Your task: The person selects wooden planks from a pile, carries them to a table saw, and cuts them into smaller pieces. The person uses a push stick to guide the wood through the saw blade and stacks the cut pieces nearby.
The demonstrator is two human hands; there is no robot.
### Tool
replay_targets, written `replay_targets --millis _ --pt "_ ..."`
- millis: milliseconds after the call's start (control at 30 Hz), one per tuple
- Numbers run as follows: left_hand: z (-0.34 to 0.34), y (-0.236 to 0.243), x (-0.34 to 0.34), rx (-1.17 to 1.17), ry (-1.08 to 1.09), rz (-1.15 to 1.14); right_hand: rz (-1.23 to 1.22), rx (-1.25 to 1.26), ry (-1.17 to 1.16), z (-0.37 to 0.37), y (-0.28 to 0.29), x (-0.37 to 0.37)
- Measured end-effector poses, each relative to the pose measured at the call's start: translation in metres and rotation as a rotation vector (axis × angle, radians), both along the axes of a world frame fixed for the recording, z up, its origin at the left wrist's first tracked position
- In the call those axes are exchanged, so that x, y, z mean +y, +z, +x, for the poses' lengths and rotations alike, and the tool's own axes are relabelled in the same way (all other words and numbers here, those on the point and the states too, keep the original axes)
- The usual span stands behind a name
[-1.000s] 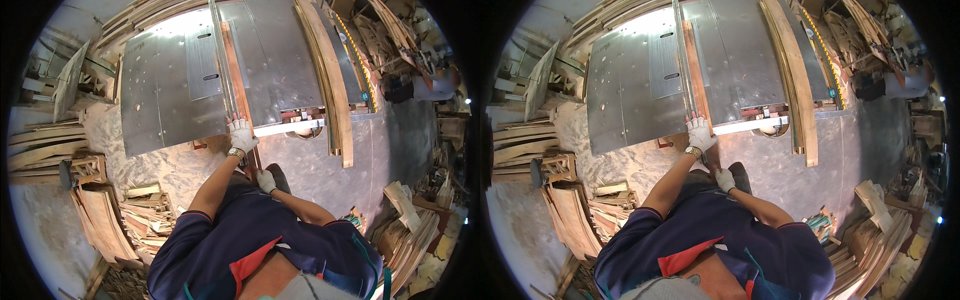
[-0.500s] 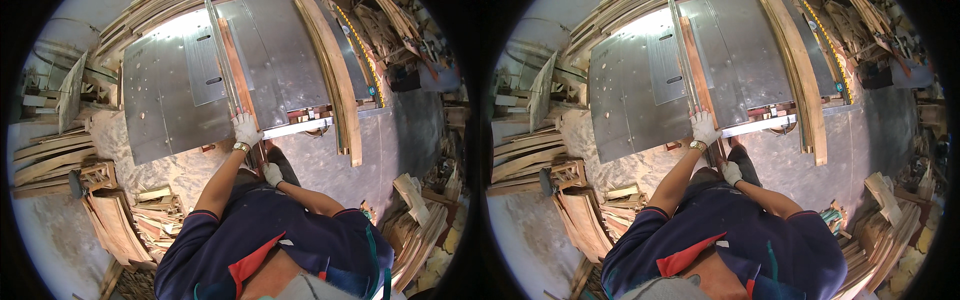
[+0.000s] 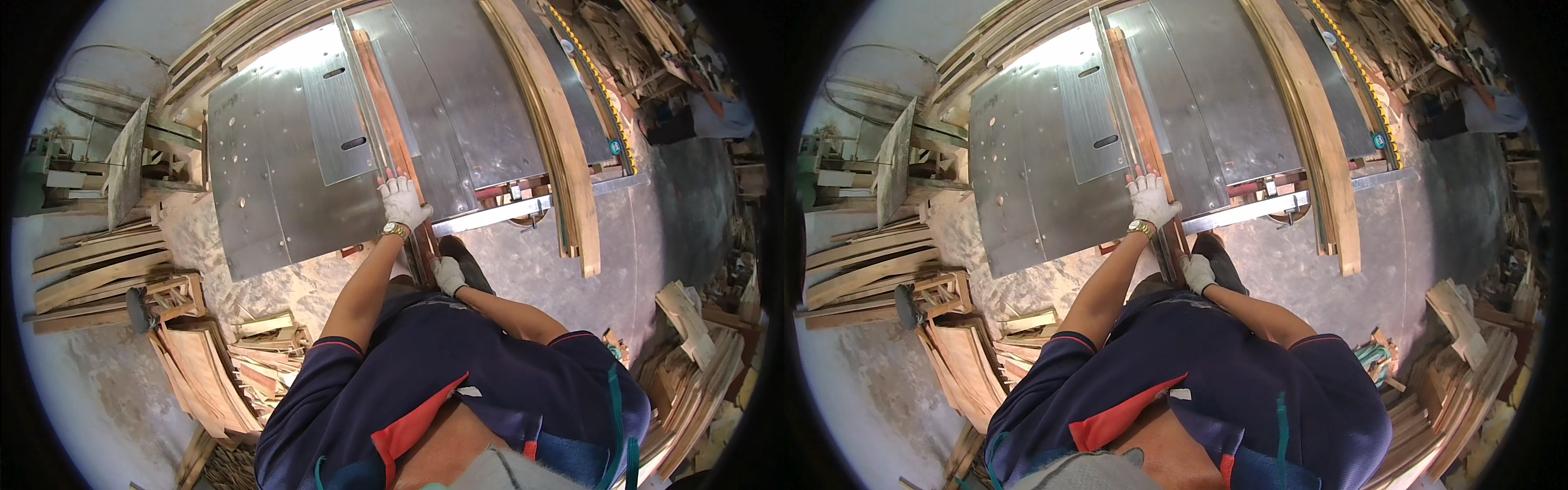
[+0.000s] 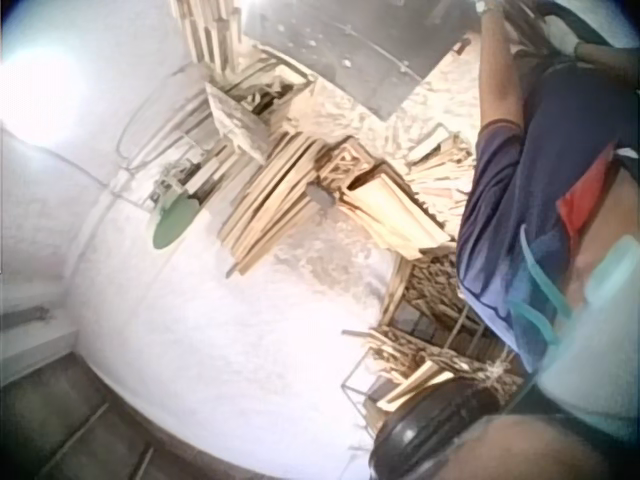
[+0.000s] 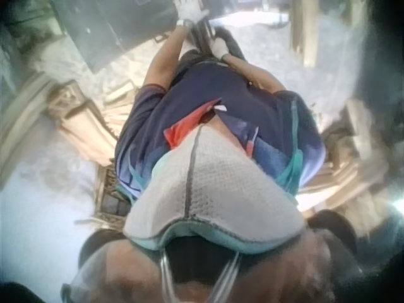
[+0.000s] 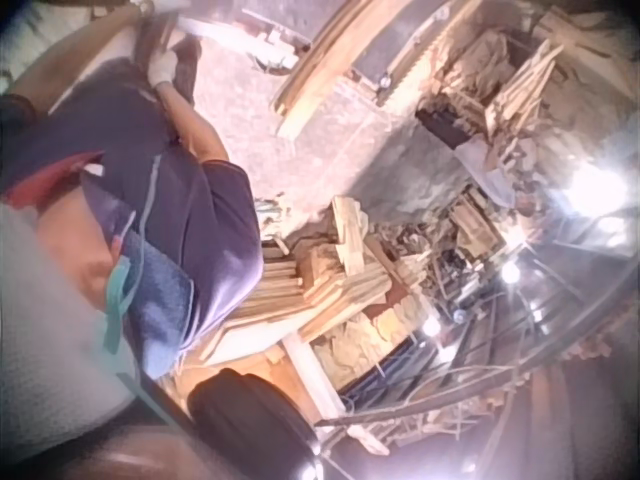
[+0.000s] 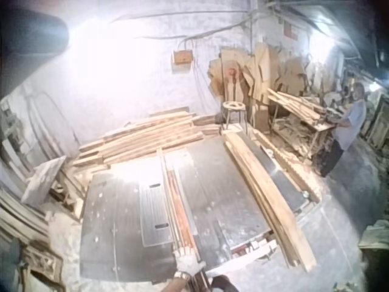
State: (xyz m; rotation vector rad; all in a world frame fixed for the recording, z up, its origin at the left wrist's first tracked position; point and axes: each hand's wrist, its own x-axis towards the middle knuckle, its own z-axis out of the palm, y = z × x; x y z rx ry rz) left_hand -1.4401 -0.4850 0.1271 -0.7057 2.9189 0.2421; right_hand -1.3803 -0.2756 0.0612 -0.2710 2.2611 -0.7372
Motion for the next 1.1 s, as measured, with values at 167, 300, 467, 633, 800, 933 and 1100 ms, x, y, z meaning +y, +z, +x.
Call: replay_targets --millis 167,300,467,633,800,933,1100 --pt "-0.009 0.002 -0.011 -0.054 0.028 0.003 -0.001 -0.045 0.029 -0.014 0.013 -0.015" --pt "-0.005 -0.004 -0.007 0.01 0.015 -0.068 -0.074 -0.036 0.03 -0.022 0.003 -0.024" --pt "0.016 0.007 0.031 -0.117 -0.004 -0.018 -0.127 0.016 0.088 -0.031 -0.02 -0.026" --pt "0.017 0.0 0.025 -0.038 -0.001 -0.021 -0.232 0.042 0.015 -0.04 -0.034 -0.041" --pt "0.015 -0.003 0.021 -0.044 0.03 -0.016 -0.245 -0.119 -0.165 -0.038 -0.003 -0.044" --pt "0.015 -0.006 0.02 -0.046 0.039 0.004 -0.21 -0.581 -0.298 -0.038 0.019 -0.032" --pt "0.014 0.0 0.024 -0.039 0.018 -0.028 -0.208 -0.424 -0.136 -0.032 0.007 -0.021"
